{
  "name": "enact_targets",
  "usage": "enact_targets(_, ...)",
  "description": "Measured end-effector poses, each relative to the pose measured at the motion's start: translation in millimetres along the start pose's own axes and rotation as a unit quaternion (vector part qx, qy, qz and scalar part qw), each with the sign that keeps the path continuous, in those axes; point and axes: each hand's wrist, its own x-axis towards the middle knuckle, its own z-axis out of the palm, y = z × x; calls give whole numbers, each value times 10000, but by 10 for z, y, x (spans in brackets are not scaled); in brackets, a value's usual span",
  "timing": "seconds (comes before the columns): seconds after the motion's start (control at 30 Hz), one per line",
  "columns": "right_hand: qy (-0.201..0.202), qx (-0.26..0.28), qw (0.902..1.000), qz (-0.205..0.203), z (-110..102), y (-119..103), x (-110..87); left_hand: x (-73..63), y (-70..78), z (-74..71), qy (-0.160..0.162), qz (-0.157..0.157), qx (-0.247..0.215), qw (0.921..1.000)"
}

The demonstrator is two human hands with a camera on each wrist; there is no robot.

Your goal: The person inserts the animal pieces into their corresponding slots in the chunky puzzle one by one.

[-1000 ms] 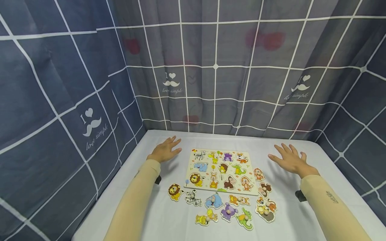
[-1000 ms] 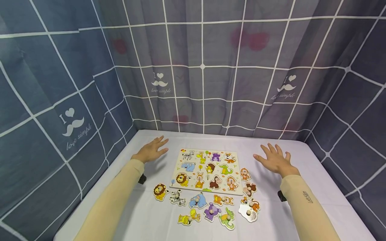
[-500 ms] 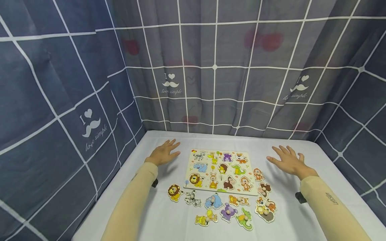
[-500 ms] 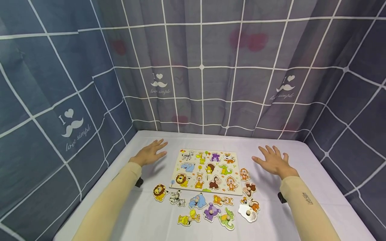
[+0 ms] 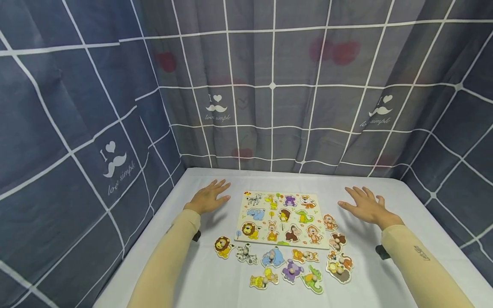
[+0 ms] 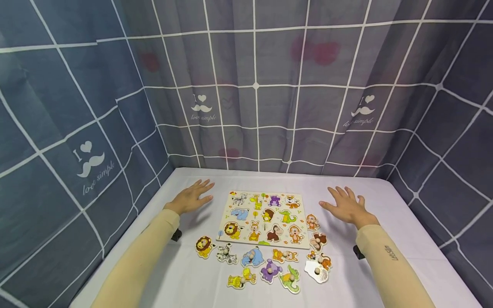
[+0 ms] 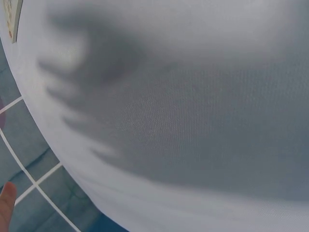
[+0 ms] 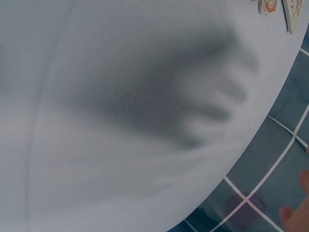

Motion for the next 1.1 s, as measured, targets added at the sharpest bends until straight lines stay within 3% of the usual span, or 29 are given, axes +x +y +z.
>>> enact_targets(0.3, 14, 0, 10000, -42, 39, 16, -43, -12, 50, 5, -167, 34, -62, 9998)
enact_targets(1.1, -4, 67, 9999, -75, 101, 27, -76, 0, 102, 63, -134, 57, -165, 9998)
